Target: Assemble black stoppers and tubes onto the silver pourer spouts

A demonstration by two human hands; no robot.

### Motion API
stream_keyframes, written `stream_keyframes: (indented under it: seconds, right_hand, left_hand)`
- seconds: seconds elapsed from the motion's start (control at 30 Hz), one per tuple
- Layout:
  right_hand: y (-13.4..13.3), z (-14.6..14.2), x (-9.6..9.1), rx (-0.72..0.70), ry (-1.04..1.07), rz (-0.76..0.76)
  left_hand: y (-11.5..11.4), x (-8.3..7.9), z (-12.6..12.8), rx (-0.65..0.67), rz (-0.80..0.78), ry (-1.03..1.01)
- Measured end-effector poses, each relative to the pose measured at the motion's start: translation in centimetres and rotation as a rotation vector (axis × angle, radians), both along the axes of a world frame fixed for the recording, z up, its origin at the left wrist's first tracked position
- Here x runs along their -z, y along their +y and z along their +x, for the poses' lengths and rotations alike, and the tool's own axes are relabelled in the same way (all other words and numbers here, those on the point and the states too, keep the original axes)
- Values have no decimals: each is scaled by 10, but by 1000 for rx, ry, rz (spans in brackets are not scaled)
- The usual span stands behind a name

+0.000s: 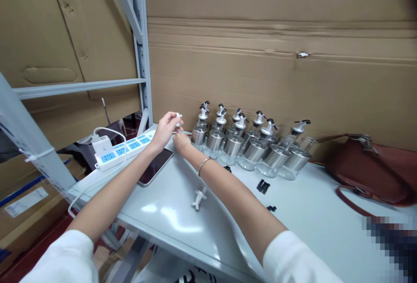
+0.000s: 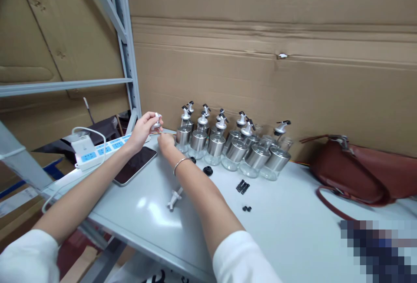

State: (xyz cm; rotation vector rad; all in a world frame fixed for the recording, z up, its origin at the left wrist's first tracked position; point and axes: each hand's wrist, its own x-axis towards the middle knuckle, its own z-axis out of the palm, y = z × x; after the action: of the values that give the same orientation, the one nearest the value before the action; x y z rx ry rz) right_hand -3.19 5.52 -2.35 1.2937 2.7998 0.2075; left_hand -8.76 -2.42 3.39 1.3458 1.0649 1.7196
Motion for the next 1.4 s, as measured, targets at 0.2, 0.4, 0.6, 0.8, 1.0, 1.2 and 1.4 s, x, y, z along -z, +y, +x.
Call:
stream_keyframes:
  seconds: [0.2, 0.4, 0.6, 0.8, 1.0, 1.2, 1.4]
  right_hand:
    - [-32, 18, -9, -136, 105, 18]
    - [-86, 126, -22, -183, 267, 14]
    - [-123, 232, -30, -120, 1023, 35]
    - [-142, 246, -26, -127, 1276, -52]
    - [-151, 243, -21, -139, 1321, -186]
    - [-158, 242, -19, -185, 1339, -164]
    - [-158, 244, -22, -238, 1321, -206]
  left_hand:
    - [-5, 7, 12, 87, -31, 51]
    - [-41, 8, 46, 269, 19, 105]
    - [-69, 17, 90, 557, -69, 260]
    - [-71, 37, 112, 733, -245, 162]
    - [-79, 48, 110, 768, -325, 138]
    - [-87, 41, 109, 785, -298, 235]
    - [-88, 37, 108, 774, -274, 256]
